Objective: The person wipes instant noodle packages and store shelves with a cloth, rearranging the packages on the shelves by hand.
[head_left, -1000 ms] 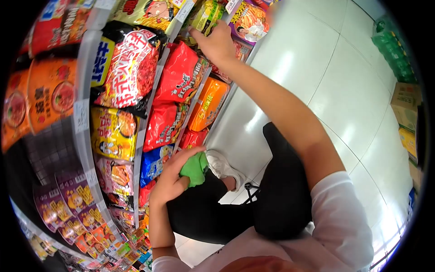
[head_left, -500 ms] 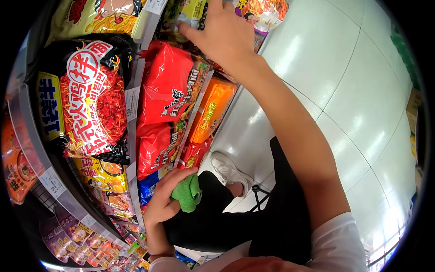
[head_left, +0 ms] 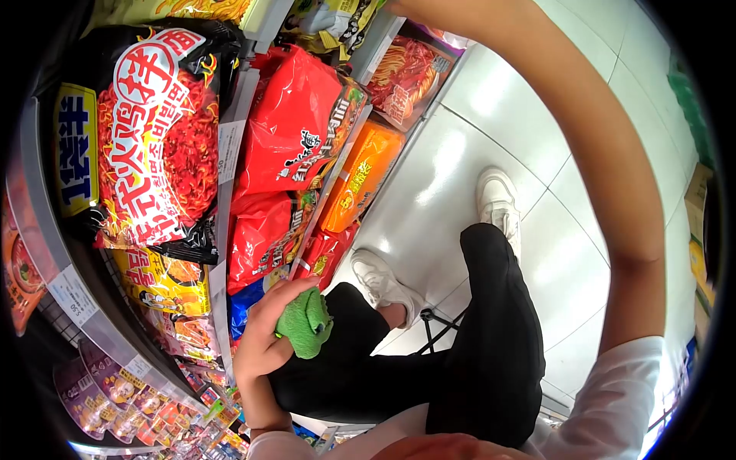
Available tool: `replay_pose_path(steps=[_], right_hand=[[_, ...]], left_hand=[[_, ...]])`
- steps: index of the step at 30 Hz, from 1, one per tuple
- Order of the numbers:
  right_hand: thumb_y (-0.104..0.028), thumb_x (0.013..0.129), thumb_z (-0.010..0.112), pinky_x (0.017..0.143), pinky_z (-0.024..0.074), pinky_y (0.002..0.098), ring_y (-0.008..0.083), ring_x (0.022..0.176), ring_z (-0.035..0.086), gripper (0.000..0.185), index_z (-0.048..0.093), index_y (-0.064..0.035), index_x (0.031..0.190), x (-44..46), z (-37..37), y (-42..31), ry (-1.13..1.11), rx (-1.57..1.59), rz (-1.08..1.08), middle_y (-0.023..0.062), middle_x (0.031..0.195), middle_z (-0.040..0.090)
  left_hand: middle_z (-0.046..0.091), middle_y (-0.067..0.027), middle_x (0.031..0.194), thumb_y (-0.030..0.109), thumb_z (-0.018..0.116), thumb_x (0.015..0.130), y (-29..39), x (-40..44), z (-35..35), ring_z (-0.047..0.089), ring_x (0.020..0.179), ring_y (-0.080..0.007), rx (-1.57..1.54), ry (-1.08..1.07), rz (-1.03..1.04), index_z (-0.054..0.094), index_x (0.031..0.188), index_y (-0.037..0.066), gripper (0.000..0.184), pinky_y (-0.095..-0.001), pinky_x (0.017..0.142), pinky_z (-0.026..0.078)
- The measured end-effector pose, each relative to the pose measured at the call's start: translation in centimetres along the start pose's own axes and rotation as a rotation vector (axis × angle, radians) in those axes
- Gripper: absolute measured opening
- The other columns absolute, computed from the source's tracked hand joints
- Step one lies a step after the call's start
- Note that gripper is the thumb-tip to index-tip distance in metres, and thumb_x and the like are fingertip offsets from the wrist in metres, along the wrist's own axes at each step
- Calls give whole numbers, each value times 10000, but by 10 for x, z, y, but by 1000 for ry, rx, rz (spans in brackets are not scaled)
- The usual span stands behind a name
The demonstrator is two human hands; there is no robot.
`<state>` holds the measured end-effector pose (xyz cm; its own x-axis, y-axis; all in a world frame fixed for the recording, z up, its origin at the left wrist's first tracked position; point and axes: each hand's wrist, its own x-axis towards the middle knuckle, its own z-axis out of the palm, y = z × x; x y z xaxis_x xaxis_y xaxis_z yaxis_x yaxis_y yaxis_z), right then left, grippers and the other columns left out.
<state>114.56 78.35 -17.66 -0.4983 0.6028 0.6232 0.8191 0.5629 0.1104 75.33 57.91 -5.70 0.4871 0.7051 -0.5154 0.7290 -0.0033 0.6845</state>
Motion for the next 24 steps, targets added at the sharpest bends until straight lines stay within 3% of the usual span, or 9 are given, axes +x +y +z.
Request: replay_pose_path(steps=[5, 8, 18, 24], right_hand=[[-104, 867, 611, 840, 550, 408, 296, 870, 710, 177, 731, -75, 993, 25, 8, 4, -203, 10, -116, 87, 880, 731], [-104, 857, 618, 788, 557, 417, 306, 817, 718, 185, 729, -77, 1003, 25, 16, 11, -124, -11, -192, 109, 851, 726], [-106, 910, 595, 841, 475, 352, 213, 1053, 627, 268, 671, -102, 1167, -6, 14, 5, 98, -73, -183, 27, 1017, 672], [-146, 899, 604, 863, 456, 357, 207, 1018, 612, 206, 660, -121, 1096, 3, 40, 2, 103, -119, -104, 15, 982, 650]], left_hand=[[644, -214, 1106, 18, 478, 546, 6, 6, 2, 634, 1032, -401, 28, -38, 11, 594, 1390, -5, 852, -396, 1004, 479], [645, -218, 1131, 25, 486, 547, 7, 10, 4, 629, 1054, -407, 40, -72, 38, 584, 1401, -6, 860, -404, 1023, 472], [650, -225, 1196, 33, 513, 570, 6, 7, 3, 628, 1100, -414, 105, -47, 26, 573, 1417, 2, 850, -418, 1044, 465], [644, -222, 1220, 37, 517, 576, 6, 9, 4, 618, 1133, -412, 35, -81, 0, 567, 1425, 4, 851, -418, 1066, 451]])
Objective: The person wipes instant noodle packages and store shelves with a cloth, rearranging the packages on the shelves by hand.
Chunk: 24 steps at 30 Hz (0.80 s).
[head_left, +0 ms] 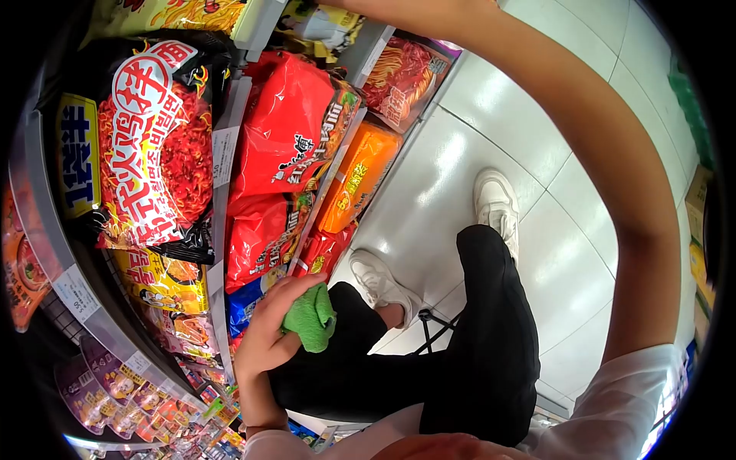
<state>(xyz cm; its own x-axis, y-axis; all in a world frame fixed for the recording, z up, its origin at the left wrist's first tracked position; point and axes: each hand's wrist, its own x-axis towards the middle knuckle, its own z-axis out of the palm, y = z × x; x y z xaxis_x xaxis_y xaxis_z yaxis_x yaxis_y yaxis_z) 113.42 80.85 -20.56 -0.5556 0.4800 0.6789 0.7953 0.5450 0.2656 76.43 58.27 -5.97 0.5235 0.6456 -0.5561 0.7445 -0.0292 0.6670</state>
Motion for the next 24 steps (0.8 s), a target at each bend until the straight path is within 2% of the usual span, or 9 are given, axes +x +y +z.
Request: replay_pose_path(steps=[6, 7, 10, 13, 19, 24], right_hand=[[-172, 872, 619, 822, 451, 351, 192, 1008, 609, 151, 653, -144, 1017, 1, 18, -2, 161, -33, 48, 5, 947, 636], [-175, 864, 619, 791, 444, 344, 191, 960, 591, 138, 628, -146, 1000, -3, 15, -3, 143, -23, 53, 8, 918, 600], [-181, 856, 620, 772, 435, 332, 194, 919, 564, 127, 591, -142, 974, -14, 7, -2, 271, -23, -1, 13, 886, 543], [-167, 846, 627, 766, 436, 333, 204, 909, 544, 151, 558, -131, 976, -19, -1, -3, 281, -12, 23, 28, 892, 501], [-95, 843, 624, 801, 488, 362, 251, 965, 560, 200, 541, -89, 1024, -27, -22, 2, 116, 182, 24, 75, 975, 524], [-61, 857, 614, 835, 540, 369, 273, 1040, 601, 247, 581, -51, 1102, -41, -41, -3, 26, 350, 106, 103, 1059, 578]], left_hand=[[635, -217, 1242, 11, 507, 581, 4, 3, 4, 610, 1158, -406, 33, -10, -13, 562, 1436, 14, 856, -413, 1076, 443], [636, -217, 1238, 6, 505, 580, 4, 4, 4, 610, 1155, -406, 40, -8, -3, 563, 1436, 16, 858, -413, 1075, 443], [638, -213, 1226, -6, 502, 579, 5, 3, 5, 612, 1147, -406, 51, 5, 5, 565, 1435, 21, 859, -415, 1071, 445], [639, -210, 1213, -15, 504, 584, 3, 4, 6, 613, 1141, -405, 53, 4, -9, 565, 1436, 23, 855, -417, 1067, 447], [640, -208, 1193, -37, 503, 602, 10, 5, 8, 616, 1124, -400, 50, -16, -11, 559, 1440, 23, 842, -407, 1056, 450], [644, -206, 1176, -48, 506, 609, 14, 7, 8, 626, 1094, -394, 55, -25, -3, 553, 1445, 22, 840, -395, 1050, 450]])
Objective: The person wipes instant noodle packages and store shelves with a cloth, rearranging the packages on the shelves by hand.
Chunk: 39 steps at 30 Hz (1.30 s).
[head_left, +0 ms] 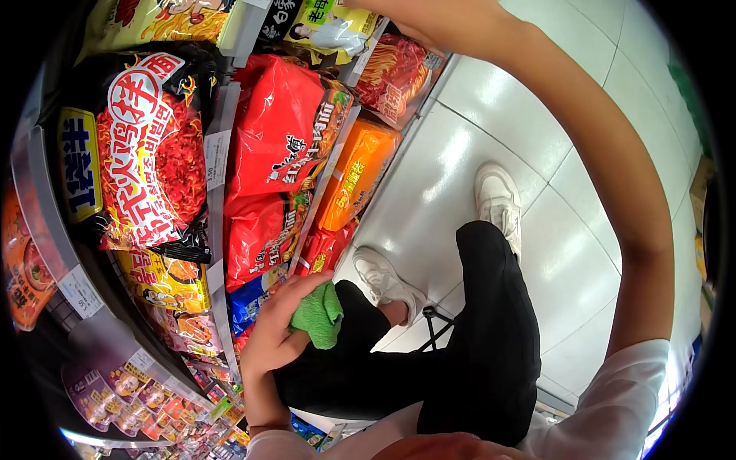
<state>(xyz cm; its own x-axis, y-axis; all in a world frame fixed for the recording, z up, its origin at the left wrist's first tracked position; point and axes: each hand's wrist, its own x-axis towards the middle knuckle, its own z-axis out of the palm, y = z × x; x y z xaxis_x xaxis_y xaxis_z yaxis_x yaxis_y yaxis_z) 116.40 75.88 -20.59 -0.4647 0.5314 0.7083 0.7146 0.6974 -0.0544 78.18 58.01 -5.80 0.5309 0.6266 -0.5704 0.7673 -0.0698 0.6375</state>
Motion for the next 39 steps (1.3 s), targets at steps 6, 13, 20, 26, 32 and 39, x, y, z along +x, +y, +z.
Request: replay_pose_path(steps=[6, 13, 20, 26, 32, 39], right_hand=[[-72, 872, 601, 810, 559, 348, 265, 1048, 623, 258, 607, -48, 1129, -6, 2, -7, -37, -44, 36, 98, 1066, 609], [-118, 855, 636, 768, 570, 370, 256, 1001, 647, 162, 616, -68, 1007, 5, 11, -14, -118, -64, 127, 79, 987, 628], [-189, 853, 699, 770, 580, 412, 291, 961, 682, 163, 684, -43, 924, 31, -15, -20, -373, -6, 265, 104, 970, 671], [-164, 800, 746, 925, 544, 454, 319, 1102, 656, 268, 724, -20, 1025, 62, 13, -10, -84, -47, 138, 145, 1065, 705], [-156, 795, 755, 944, 521, 453, 316, 1122, 635, 298, 710, -24, 1059, 94, 45, 5, -104, -130, 8, 144, 1092, 689], [-146, 790, 765, 965, 493, 453, 312, 1146, 611, 339, 694, -28, 1099, 102, 47, 9, -125, -168, -48, 144, 1124, 672]], left_hand=[[645, -203, 1165, -51, 507, 612, 5, 4, 0, 628, 1085, -393, 63, -11, 34, 552, 1448, 32, 842, -395, 1034, 461], [641, -201, 1158, -61, 513, 621, 8, 6, -3, 629, 1089, -392, 57, -29, 20, 550, 1454, 39, 840, -401, 1018, 471], [638, -197, 1182, -83, 516, 627, 5, 1, -4, 630, 1107, -387, 28, -21, 16, 542, 1468, 43, 851, -397, 1014, 477], [638, -194, 1192, -91, 518, 633, 3, 1, -6, 625, 1123, -384, -10, -14, 15, 537, 1472, 42, 850, -401, 1032, 468], [638, -193, 1204, -88, 520, 628, -1, 0, -4, 622, 1126, -379, -22, -14, 2, 533, 1472, 41, 854, -405, 1042, 461], [633, -195, 1202, -74, 512, 619, -4, 1, -4, 619, 1124, -381, -59, -9, -7, 535, 1467, 38, 855, -404, 1046, 454]])
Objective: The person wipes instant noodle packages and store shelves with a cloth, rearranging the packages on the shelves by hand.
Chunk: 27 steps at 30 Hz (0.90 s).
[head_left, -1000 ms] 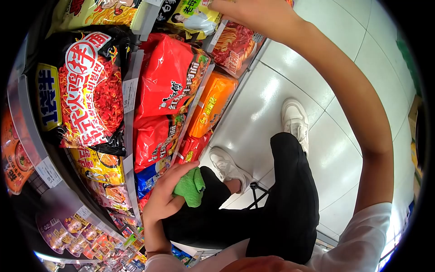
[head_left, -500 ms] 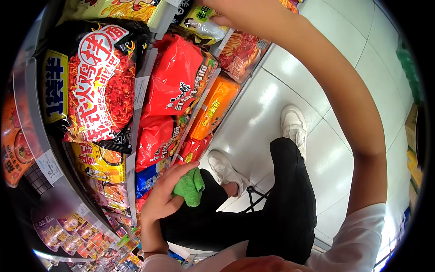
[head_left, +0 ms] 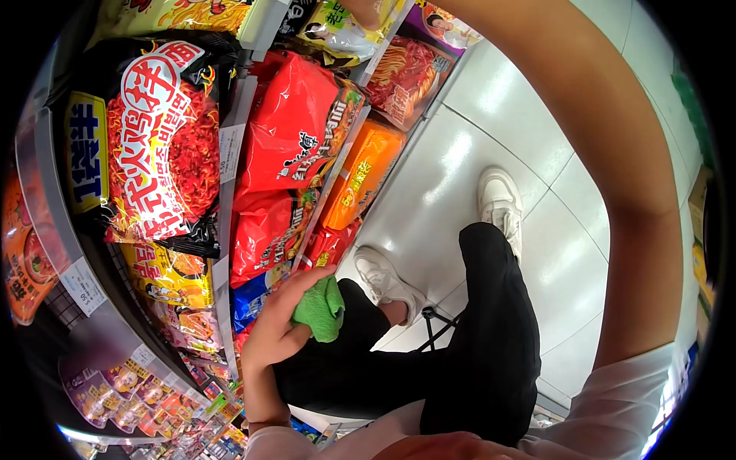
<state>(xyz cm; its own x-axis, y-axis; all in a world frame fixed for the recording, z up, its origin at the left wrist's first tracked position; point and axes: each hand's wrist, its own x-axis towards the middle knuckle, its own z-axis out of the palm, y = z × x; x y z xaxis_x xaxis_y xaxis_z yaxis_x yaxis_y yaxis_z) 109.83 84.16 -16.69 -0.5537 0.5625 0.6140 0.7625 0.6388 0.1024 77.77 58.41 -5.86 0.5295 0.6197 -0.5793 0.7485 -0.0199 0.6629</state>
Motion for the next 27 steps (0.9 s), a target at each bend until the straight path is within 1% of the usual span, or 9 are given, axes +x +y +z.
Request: replay_pose_path(steps=[6, 12, 13, 14, 17, 20, 23, 24, 27], right_hand=[[-137, 785, 773, 984, 470, 452, 309, 1166, 590, 376, 680, -33, 1134, -17, -19, -2, 7, -38, -4, 144, 1151, 657], [-129, 781, 782, 1003, 446, 451, 306, 1187, 569, 415, 666, -37, 1168, -46, -40, -9, 6, -47, 43, 143, 1178, 641], [-133, 788, 782, 998, 441, 441, 295, 1199, 551, 439, 650, -45, 1197, -51, -38, -12, 115, -65, 43, 133, 1195, 627], [-163, 798, 801, 1018, 420, 431, 282, 1224, 507, 498, 608, -64, 1246, -58, -46, -16, 62, -46, 75, 101, 1230, 585], [-226, 769, 840, 1013, 420, 420, 284, 1208, 516, 551, 594, -53, 1230, -62, -34, -16, 81, -30, 115, 104, 1205, 581], [-298, 751, 860, 1012, 418, 415, 283, 1199, 514, 604, 579, -46, 1222, -63, -43, -21, 121, 36, 110, 104, 1190, 568], [-361, 748, 863, 1017, 417, 420, 284, 1189, 513, 633, 572, -47, 1215, -63, -46, -29, 126, 53, 160, 105, 1170, 562], [-407, 779, 846, 1035, 408, 431, 303, 1224, 504, 631, 571, -43, 1215, -63, -49, -32, 78, 74, 190, 122, 1196, 562], [-450, 819, 809, 1073, 393, 460, 331, 1266, 489, 630, 565, -33, 1225, -67, -43, -40, 235, 52, 223, 155, 1244, 558]], left_hand=[[635, -200, 1196, -77, 505, 617, 0, 0, -1, 622, 1116, -385, 27, 8, 4, 538, 1464, 35, 856, -404, 1042, 457], [636, -202, 1203, -86, 511, 628, 4, 1, -1, 625, 1126, -385, 28, 2, -6, 540, 1467, 39, 849, -399, 1043, 461], [635, -202, 1206, -86, 511, 628, 4, 1, -1, 625, 1127, -385, 32, 3, -6, 540, 1467, 40, 848, -398, 1045, 461], [634, -202, 1209, -86, 512, 629, 5, 1, 0, 624, 1129, -385, 36, 2, -5, 540, 1467, 41, 848, -397, 1046, 460], [629, -203, 1219, -85, 509, 626, 6, 2, 1, 622, 1137, -388, 35, -3, -8, 538, 1468, 45, 852, -397, 1052, 457], [626, -204, 1227, -83, 506, 619, 7, 2, 1, 620, 1145, -390, 53, -4, -3, 534, 1470, 50, 862, -399, 1055, 457], [624, -207, 1233, -79, 504, 612, 8, 1, 1, 623, 1145, -393, 76, -3, -2, 531, 1474, 54, 872, -401, 1055, 460], [623, -208, 1234, -77, 504, 610, 8, 1, 1, 624, 1144, -394, 80, -2, -8, 531, 1475, 56, 875, -401, 1054, 461], [625, -208, 1232, -72, 508, 610, 8, 2, 1, 627, 1141, -395, 45, 2, 0, 533, 1474, 55, 874, -403, 1051, 463]])
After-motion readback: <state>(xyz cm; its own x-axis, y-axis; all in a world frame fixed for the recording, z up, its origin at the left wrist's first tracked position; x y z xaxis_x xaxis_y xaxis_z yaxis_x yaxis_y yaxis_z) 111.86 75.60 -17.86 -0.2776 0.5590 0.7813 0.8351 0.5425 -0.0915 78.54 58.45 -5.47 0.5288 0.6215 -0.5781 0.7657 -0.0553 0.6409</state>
